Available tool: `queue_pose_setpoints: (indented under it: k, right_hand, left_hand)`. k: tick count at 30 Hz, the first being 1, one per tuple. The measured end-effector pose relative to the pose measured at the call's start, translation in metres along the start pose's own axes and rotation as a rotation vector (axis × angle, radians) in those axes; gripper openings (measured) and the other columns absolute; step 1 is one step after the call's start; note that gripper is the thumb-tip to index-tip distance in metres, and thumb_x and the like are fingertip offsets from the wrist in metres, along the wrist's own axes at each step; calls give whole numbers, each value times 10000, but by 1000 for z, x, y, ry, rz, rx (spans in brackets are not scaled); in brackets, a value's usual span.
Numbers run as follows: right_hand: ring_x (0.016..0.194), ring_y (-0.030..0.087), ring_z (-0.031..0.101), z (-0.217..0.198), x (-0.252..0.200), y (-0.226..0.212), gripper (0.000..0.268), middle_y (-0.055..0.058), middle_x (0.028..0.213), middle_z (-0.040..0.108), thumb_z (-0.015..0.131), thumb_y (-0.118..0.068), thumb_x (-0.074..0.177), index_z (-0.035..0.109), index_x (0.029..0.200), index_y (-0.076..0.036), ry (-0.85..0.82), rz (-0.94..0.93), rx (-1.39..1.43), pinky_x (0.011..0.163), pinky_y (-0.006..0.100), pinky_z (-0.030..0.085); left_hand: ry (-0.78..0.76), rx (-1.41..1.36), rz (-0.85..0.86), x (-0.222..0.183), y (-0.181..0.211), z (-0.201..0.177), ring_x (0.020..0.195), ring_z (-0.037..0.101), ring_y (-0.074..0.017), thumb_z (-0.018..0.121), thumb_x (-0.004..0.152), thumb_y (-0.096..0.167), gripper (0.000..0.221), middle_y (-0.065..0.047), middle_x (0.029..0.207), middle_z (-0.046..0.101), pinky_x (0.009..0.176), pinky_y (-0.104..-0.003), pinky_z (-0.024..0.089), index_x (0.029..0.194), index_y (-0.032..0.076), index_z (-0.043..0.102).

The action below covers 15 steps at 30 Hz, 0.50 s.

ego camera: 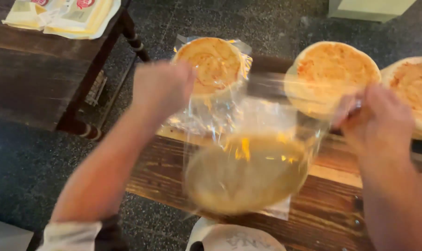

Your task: Placing individual pre-made pizza bases into plastic bags for packaging.

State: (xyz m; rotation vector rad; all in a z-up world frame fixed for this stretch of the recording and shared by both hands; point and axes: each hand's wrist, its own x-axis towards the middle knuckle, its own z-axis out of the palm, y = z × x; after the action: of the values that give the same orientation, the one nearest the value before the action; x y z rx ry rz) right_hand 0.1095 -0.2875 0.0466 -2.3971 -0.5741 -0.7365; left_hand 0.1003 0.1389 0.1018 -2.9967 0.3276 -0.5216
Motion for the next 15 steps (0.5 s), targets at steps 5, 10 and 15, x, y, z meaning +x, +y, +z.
queue_pose_setpoints:
  k: [5,10,15]
  right_hand:
    - [1298,180,645,64,55,177,508,245,1152,659,372,-203,1340,612,1123,188,-23,100,724,1238,229,511]
    - [924,237,718,82,86,-36,50,63,1104,638,523,-127,1175,571,1170,-136,-46,226,935,908,376,690]
    - [828,126,666,179,49,-65,125,53,865,704,573,-58,1050,621,941,-94,-215,438,666,852,263,514]
  left_hand:
    - [303,280,-56,57,-76,-61,486,382,-127,566,1170,268,388,57,593,409,400,-311,303,787,211,543]
    - [354,101,37,41,-121,-45,551,511,-134,590,1081,126,173,66,695,575,454,-289,393,1018,231,713]
    - [-37,-175,-177,18,-141,74,478,428,-40,580,1024,65,225,113,608,538,399,-186,311,917,230,690]
